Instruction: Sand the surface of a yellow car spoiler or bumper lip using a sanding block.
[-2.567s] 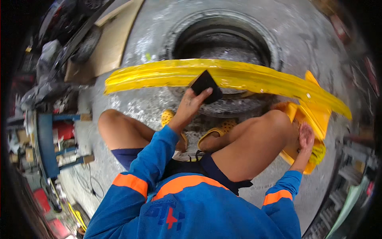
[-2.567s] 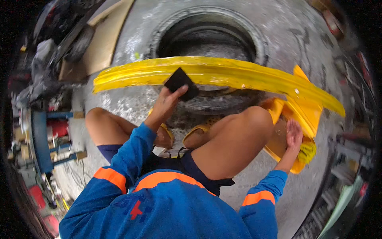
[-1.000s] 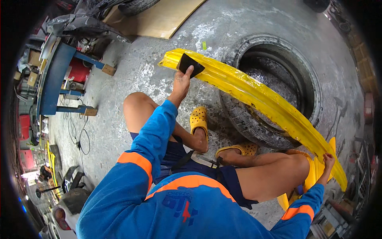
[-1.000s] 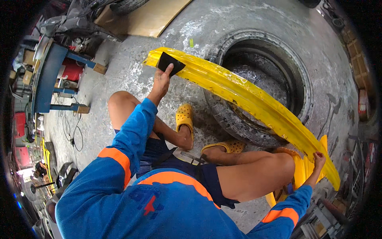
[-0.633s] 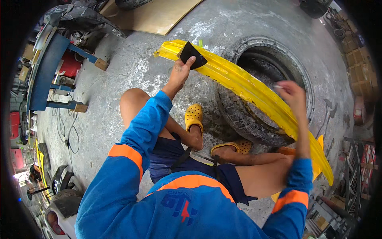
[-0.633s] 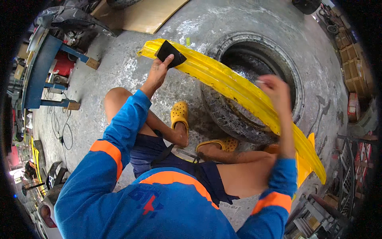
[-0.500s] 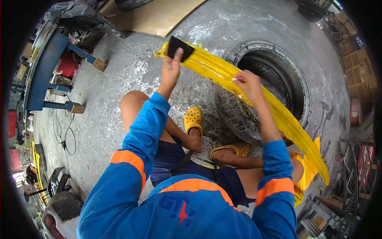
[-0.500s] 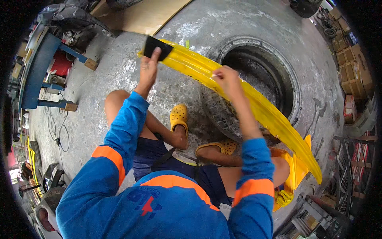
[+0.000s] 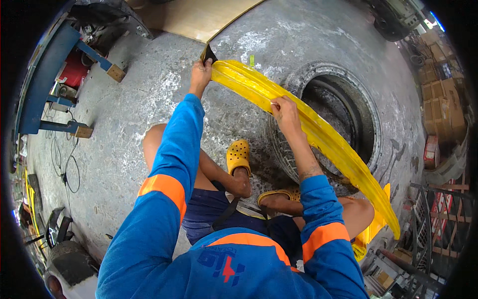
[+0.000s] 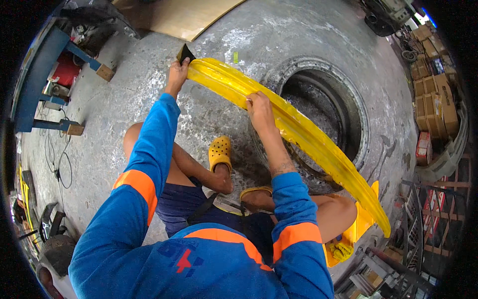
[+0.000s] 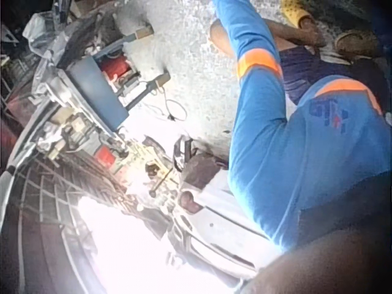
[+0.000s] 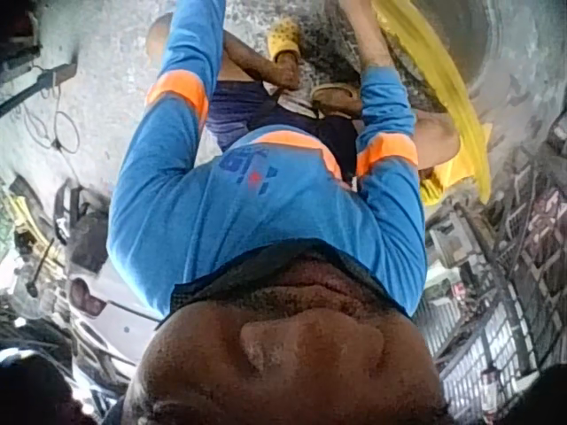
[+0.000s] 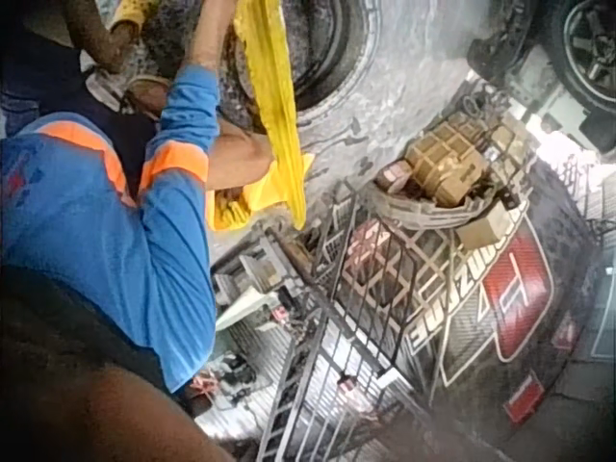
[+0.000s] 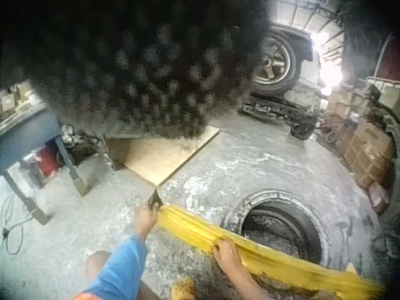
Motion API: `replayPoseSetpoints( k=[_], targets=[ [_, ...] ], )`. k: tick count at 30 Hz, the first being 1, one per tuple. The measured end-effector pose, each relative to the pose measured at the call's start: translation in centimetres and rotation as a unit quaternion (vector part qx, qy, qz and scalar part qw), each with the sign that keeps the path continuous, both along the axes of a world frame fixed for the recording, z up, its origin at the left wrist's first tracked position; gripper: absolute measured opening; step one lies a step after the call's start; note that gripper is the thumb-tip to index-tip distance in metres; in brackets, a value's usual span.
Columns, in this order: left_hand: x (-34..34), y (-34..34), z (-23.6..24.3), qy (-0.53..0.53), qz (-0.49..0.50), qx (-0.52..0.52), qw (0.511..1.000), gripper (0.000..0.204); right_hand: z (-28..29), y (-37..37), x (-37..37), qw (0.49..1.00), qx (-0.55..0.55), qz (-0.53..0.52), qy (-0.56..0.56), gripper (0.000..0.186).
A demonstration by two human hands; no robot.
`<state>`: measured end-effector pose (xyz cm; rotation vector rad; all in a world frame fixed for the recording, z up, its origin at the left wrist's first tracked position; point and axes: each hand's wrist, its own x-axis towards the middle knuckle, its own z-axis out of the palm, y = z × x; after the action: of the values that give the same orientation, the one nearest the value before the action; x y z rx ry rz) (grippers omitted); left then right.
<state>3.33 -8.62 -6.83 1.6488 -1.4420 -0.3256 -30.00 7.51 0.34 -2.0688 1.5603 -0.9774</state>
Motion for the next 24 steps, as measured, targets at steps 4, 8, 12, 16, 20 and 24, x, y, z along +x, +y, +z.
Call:
replayPoseSetpoints(
  k=[4,8,12,16,20,24],
  targets=[
    [-0.6,0.2,0.1,0.084,0.002,-0.016,0.996,0.049,-0.1,-4.0,2.4,0.988,-0.094,0.104,0.058,0.013],
    [-1.6,0.5,1.6,0.052,0.025,-0.015,0.998,0.047,0.5,-8.1,5.8,0.979,-0.096,0.143,0.108,0.011],
    [-2.3,0.5,2.7,0.062,0.027,-0.015,0.998,0.046,1.5,-10.9,8.1,0.957,-0.155,0.157,0.187,0.016],
    [-2.6,0.4,3.1,0.039,0.029,-0.026,0.998,0.044,2.1,-11.1,7.8,0.951,-0.13,0.182,0.214,0.017],
    [-2.7,0.7,3.2,0.048,0.028,-0.008,0.998,0.041,2.6,-11.9,7.5,0.947,-0.122,0.219,0.2,0.018],
    [-2.7,0.9,3.3,0.04,0.018,-0.003,0.999,0.041,2.6,-14.7,10.3,0.945,-0.093,0.273,0.156,0.024]
  ],
)
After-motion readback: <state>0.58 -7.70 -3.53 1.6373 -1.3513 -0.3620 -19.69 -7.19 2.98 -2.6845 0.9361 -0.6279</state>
